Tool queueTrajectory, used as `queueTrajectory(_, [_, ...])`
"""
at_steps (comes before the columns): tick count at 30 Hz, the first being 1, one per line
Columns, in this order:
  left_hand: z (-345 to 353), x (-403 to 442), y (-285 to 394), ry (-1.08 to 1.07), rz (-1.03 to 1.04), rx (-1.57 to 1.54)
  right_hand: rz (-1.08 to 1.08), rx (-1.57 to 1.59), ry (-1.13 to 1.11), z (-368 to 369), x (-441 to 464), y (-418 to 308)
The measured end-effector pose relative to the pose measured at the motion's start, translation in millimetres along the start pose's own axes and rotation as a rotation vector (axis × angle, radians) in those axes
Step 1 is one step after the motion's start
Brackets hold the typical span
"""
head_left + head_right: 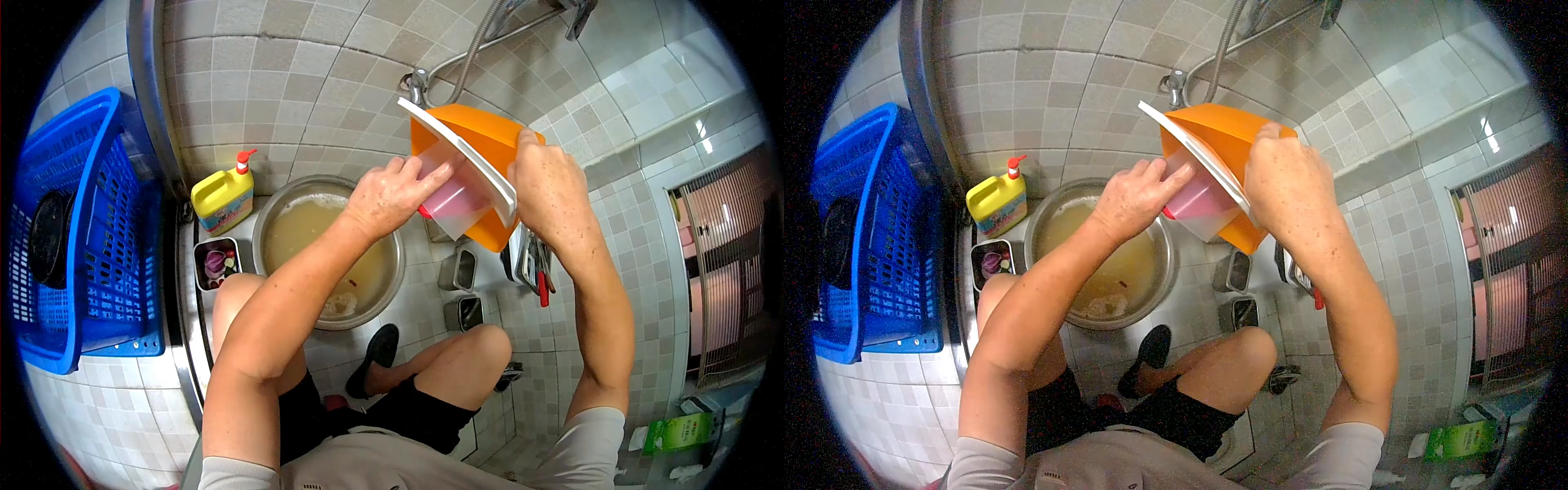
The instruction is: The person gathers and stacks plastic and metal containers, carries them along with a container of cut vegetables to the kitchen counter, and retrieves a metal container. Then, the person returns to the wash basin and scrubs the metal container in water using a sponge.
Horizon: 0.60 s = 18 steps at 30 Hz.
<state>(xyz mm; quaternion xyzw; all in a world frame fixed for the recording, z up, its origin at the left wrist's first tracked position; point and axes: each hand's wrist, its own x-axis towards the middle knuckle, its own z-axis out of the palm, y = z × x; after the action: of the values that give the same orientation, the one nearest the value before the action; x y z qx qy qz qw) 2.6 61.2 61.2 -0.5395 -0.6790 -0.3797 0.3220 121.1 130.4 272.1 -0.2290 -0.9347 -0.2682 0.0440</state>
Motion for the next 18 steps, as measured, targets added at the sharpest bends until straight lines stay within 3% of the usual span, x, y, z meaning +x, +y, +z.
queueTrajectory(18, [3.7,1.9,1.2,0.056,0.007,0.026,-0.001,-0.03,-0.005,-7.8,-2.6,-3.5])
